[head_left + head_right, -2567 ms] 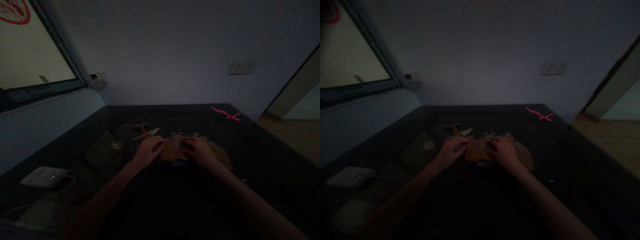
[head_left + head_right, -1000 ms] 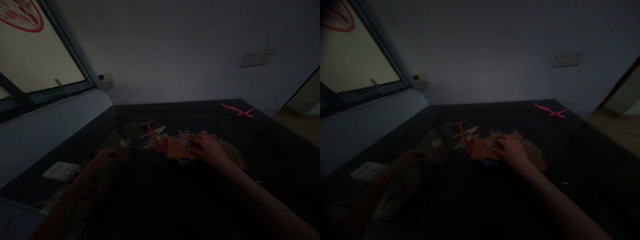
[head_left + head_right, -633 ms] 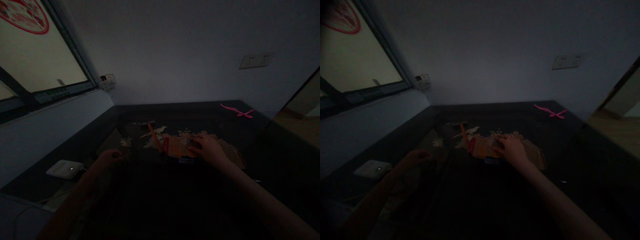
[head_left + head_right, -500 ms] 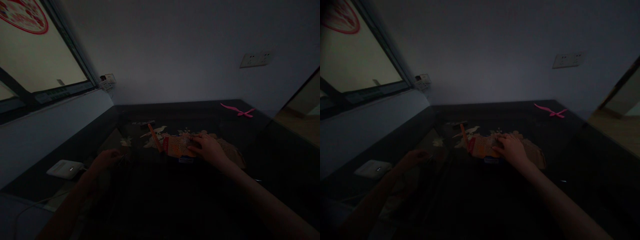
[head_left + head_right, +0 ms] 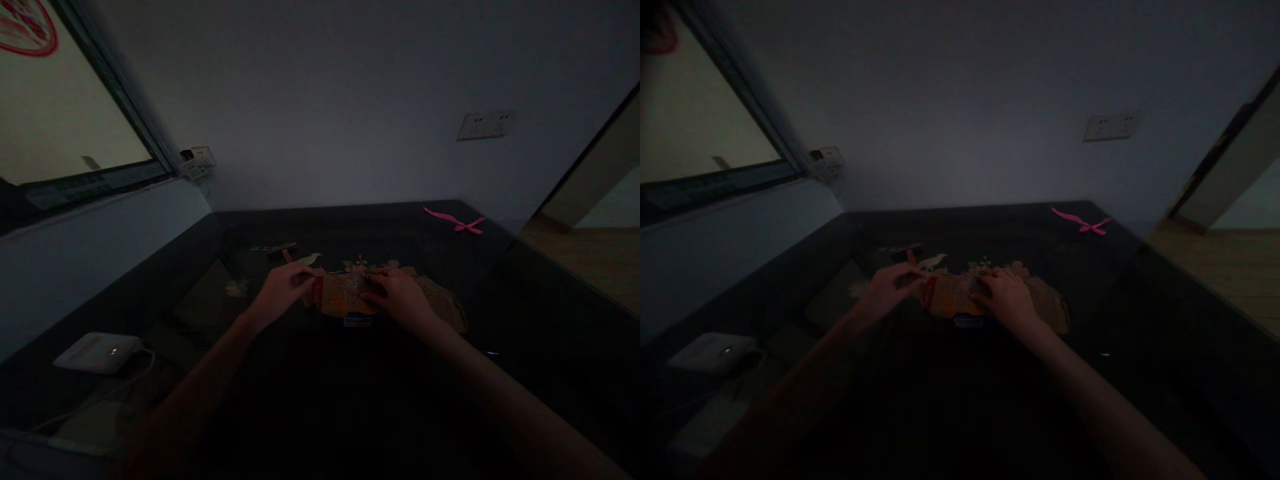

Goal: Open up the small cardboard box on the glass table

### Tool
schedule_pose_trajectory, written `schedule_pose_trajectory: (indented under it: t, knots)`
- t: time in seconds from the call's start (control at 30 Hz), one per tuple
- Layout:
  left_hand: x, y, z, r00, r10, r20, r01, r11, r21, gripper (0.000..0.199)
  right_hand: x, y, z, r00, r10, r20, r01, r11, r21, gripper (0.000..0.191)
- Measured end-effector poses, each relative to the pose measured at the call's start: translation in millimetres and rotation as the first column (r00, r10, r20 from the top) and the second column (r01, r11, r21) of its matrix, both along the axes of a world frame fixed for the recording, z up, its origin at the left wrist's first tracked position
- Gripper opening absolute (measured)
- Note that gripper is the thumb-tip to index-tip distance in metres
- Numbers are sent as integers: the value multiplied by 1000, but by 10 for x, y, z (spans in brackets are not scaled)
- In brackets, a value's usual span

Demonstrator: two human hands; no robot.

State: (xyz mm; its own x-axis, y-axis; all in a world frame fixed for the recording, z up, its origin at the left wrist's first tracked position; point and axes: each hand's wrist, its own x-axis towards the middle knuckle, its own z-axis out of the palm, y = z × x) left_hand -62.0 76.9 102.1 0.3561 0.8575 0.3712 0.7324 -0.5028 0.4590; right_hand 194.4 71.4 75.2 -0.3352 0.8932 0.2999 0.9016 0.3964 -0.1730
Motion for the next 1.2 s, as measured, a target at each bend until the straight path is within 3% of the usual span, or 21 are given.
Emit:
schedule_pose_trajectory:
  t: [0.07, 0.17, 0.33, 0.47, 0.7, 0.8, 0.9, 0.97, 1.03, 1.1, 1.2]
  knots:
    - [433, 64, 28, 993, -116, 28, 116, 993, -7, 17, -7, -4, 11, 1000, -7, -5, 7, 1000, -20, 36]
    - [857, 186, -27, 982, -179, 61, 181, 983, -39, 16, -13, -4, 19, 1000, -18, 2, 18, 999, -50, 35]
    - [1048, 315, -147, 973, -203, 106, 215, 970, -110, 14, -18, -2, 34, 1000, -27, 8, 27, 998, -62, 42]
    - [1027, 326, -200, 962, -189, 196, 215, 969, -124, 11, -20, 1, 41, 1000, -20, 11, 20, 998, -60, 42]
    - [988, 320, -238, 955, -198, 222, 214, 976, -50, 6, -6, 18, 13, 1000, -4, -26, 2, 998, -61, 37]
    - [956, 299, -114, 928, -209, 307, 225, 974, -15, 7, -4, 10, 7, 1000, -8, 3, 8, 999, -37, 36]
    - [873, 236, 141, 862, -155, 483, 127, 988, 91, 12, 0, 12, -9, 1000, 5, 27, -4, 1000, -24, 40]
    - [776, 178, 314, 813, -121, 570, 39, 987, 153, 16, 7, 22, -25, 1000, 17, 20, -16, 1000, -26, 43]
    - [634, 132, 423, 809, -100, 580, 21, 990, 141, 17, 13, 32, -35, 1000, 25, 7, -25, 999, -28, 43]
    - [425, 113, 440, 841, -71, 536, 50, 997, 53, 17, 15, 37, -38, 1000, 25, 3, -25, 999, -29, 41]
    - [-50, 102, 324, 899, 24, 438, 21, 995, -98, 20, 11, 36, -33, 1000, 23, 8, -23, 999, -24, 41]
